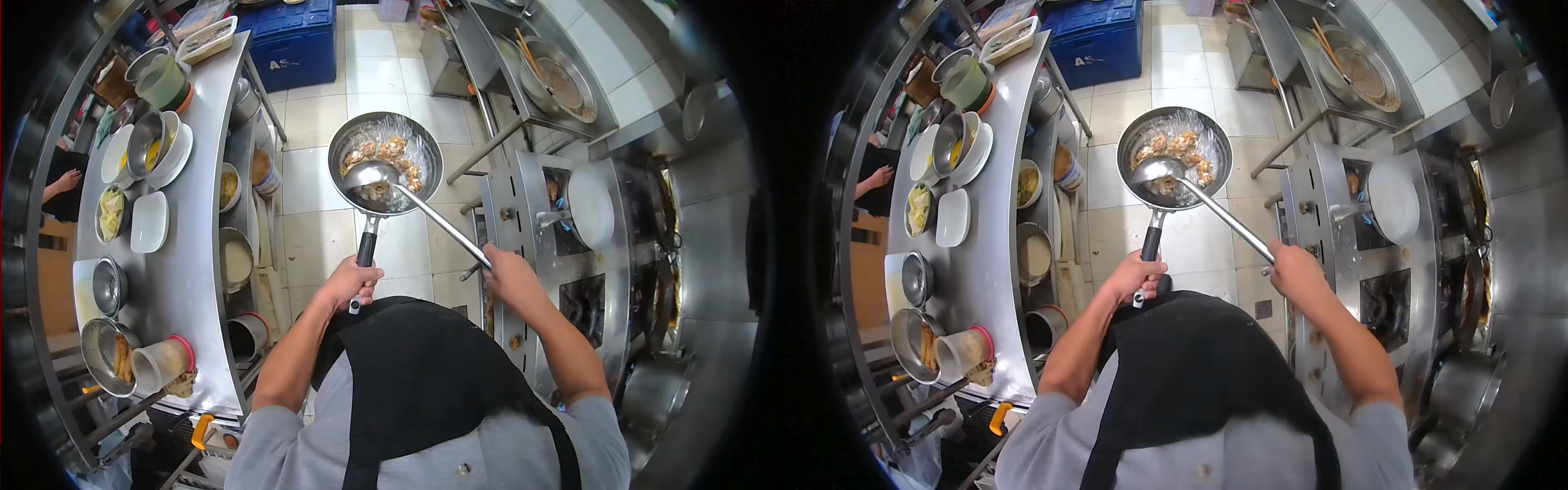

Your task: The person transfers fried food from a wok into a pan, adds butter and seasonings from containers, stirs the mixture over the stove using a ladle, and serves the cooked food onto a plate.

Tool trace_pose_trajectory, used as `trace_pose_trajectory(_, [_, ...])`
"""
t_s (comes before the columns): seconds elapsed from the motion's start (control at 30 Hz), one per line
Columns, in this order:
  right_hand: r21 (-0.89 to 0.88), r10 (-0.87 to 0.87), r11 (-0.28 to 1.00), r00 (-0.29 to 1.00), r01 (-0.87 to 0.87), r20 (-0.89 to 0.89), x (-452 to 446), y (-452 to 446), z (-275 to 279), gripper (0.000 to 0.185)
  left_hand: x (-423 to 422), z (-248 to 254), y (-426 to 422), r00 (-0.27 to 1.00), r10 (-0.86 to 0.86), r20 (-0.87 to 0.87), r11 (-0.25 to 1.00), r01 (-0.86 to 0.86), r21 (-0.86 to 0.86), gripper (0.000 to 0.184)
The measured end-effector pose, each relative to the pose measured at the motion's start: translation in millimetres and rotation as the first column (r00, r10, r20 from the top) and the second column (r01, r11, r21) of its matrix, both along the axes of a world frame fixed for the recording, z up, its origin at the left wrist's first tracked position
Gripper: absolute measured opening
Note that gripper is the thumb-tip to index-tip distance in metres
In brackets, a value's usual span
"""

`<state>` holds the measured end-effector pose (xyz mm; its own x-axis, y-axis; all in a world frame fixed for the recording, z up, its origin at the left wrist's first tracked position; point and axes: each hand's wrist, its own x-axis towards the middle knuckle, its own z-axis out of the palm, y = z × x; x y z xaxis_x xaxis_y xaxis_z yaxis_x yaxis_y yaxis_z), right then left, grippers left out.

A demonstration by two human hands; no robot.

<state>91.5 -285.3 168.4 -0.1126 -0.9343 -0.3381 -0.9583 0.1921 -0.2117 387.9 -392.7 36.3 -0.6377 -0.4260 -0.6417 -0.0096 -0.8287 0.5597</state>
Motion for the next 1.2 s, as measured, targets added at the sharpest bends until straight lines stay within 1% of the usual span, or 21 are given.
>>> trace_pose_trajectory(0.03, [-0.003, 0.007, 1.0, 0.998, -0.007, 0.065, 0.8, -3.6, 4.3, 0.018, 0.0, 1.4, 0.3, 1.0, 0.011, -0.023, 1.0, -0.011, 0.029, 0.027])
trace_pose_trajectory(0.07, [-0.001, 0.016, 1.0, 0.998, -0.016, 0.058, 2.0, -2.0, 11.0, 0.018, 0.4, 0.1, 1.0, 0.999, 0.021, -0.03, 0.999, -0.02, 0.031, 0.027])
trace_pose_trajectory(0.13, [-0.012, -0.044, 0.999, 0.986, 0.046, 0.158, 5.0, 9.4, 30.2, 0.018, 0.2, -2.3, 1.2, 0.998, 0.025, -0.051, 0.999, -0.024, 0.029, 0.025])
trace_pose_trajectory(0.17, [-0.009, -0.033, 0.999, 0.988, 0.035, 0.151, 6.9, 13.4, 40.1, 0.018, 0.0, -2.9, 1.1, 0.998, 0.036, -0.058, 0.999, -0.034, 0.032, 0.025])
trace_pose_trajectory(0.23, [0.066, -0.148, 0.988, 0.976, 0.139, 0.159, 10.6, 21.3, 53.7, 0.018, 1.3, -1.0, 0.7, 0.998, 0.047, -0.042, 0.999, -0.046, 0.02, 0.025])
trace_pose_trajectory(0.27, [0.064, -0.144, 0.989, 0.977, 0.136, 0.156, 8.5, 22.3, 48.6, 0.018, 1.7, 0.1, -0.1, 0.998, 0.051, -0.045, 0.999, -0.05, 0.019, 0.025])
trace_pose_trajectory(0.33, [0.025, -0.035, 0.999, 0.992, 0.032, 0.123, 2.3, 25.8, 19.5, 0.018, 2.7, 1.3, -0.3, 0.997, 0.047, -0.062, 0.999, -0.045, 0.028, 0.025])
trace_pose_trajectory(0.43, [0.008, -0.084, 0.996, 0.995, 0.083, 0.06, 6.6, 9.9, -35.8, 0.018, 5.5, -1.7, 1.8, 0.999, 0.022, -0.04, 1.0, -0.022, 0.0, 0.026])
trace_pose_trajectory(0.57, [0.061, -0.141, 0.988, 0.99, 0.139, 0.027, 15.6, -3.0, -37.0, 0.018, 7.8, 2.3, 5.7, 1.0, -0.027, -0.002, 0.999, 0.027, -0.035, 0.025])
trace_pose_trajectory(0.63, [0.219, -0.145, 0.973, 0.942, 0.079, 0.302, 0.8, -10.2, -34.9, 0.012, 7.1, 3.6, 5.7, 1.0, -0.022, 0.014, 0.998, 0.023, -0.05, 0.025])
trace_pose_trajectory(0.67, [0.221, -0.15, 0.972, 0.941, 0.083, 0.303, -5.1, -16.7, -30.0, 0.012, 7.8, 1.8, 6.7, 1.0, -0.027, 0.015, 0.998, 0.027, -0.048, 0.025])
trace_pose_trajectory(0.7, [0.476, -0.438, 0.858, 0.758, 0.192, 0.483, -8.5, -26.3, -16.8, 0.01, 9.2, -1.4, 6.9, 1.0, -0.028, -0.009, 0.999, 0.027, -0.038, 0.025])
trace_pose_trajectory(0.73, [0.709, -0.696, 0.678, 0.48, 0.195, 0.534, -9.8, -31.7, -6.1, 0.008, 9.5, -3.0, 5.2, 0.999, -0.027, -0.035, 0.999, 0.026, -0.032, 0.024])
trace_pose_trajectory(0.77, [0.707, -0.695, 0.68, 0.48, 0.196, 0.535, -8.5, -29.0, -1.3, 0.008, 9.8, -4.1, 5.0, 0.999, -0.028, -0.035, 0.999, 0.026, -0.035, 0.024])
trace_pose_trajectory(0.83, [0.595, -0.591, 0.771, 0.605, 0.228, 0.534, -1.4, -21.0, 9.4, 0.008, 11.0, -3.7, 2.4, 0.997, -0.018, -0.069, 1.0, 0.018, 0.009, 0.024])
trace_pose_trajectory(0.87, [0.488, -0.474, 0.838, 0.77, 0.245, 0.428, 8.3, -14.7, 20.2, 0.009, 11.3, -3.0, 1.2, 0.997, -0.01, -0.072, 1.0, 0.011, 0.007, 0.024])
trace_pose_trajectory(0.9, [0.487, -0.468, 0.84, 0.774, 0.239, 0.426, 14.3, -3.6, 20.7, 0.009, 11.5, -1.3, 1.3, 0.997, -0.003, -0.08, 1.0, 0.004, 0.012, 0.025])
trace_pose_trajectory(0.97, [0.066, -0.267, 0.963, 0.914, 0.26, 0.307, 24.0, 18.7, 20.7, 0.012, 11.6, 0.8, 1.4, 0.996, 0.004, -0.089, 1.0, -0.002, 0.017, 0.025])
trace_pose_trajectory(1.03, [0.058, -0.302, 0.953, 0.903, 0.299, 0.305, 38.4, 18.1, 24.5, 0.015, 11.1, 2.2, -0.2, 0.997, 0.011, -0.081, 1.0, -0.01, 0.012, 0.025])
trace_pose_trajectory(1.13, [-0.018, -0.258, 0.96, 0.909, 0.279, 0.327, 49.4, 12.5, 13.5, 0.015, 12.6, 3.5, -3.9, 0.998, -0.007, -0.062, 1.0, 0.008, 0.009, 0.025])
trace_pose_trajectory(1.2, [0.13, -0.316, 0.949, 0.853, 0.288, 0.416, 56.6, 2.9, 19.6, 0.015, 12.4, 8.5, -8.2, 0.999, -0.013, -0.046, 1.0, 0.014, 0.015, 0.026])
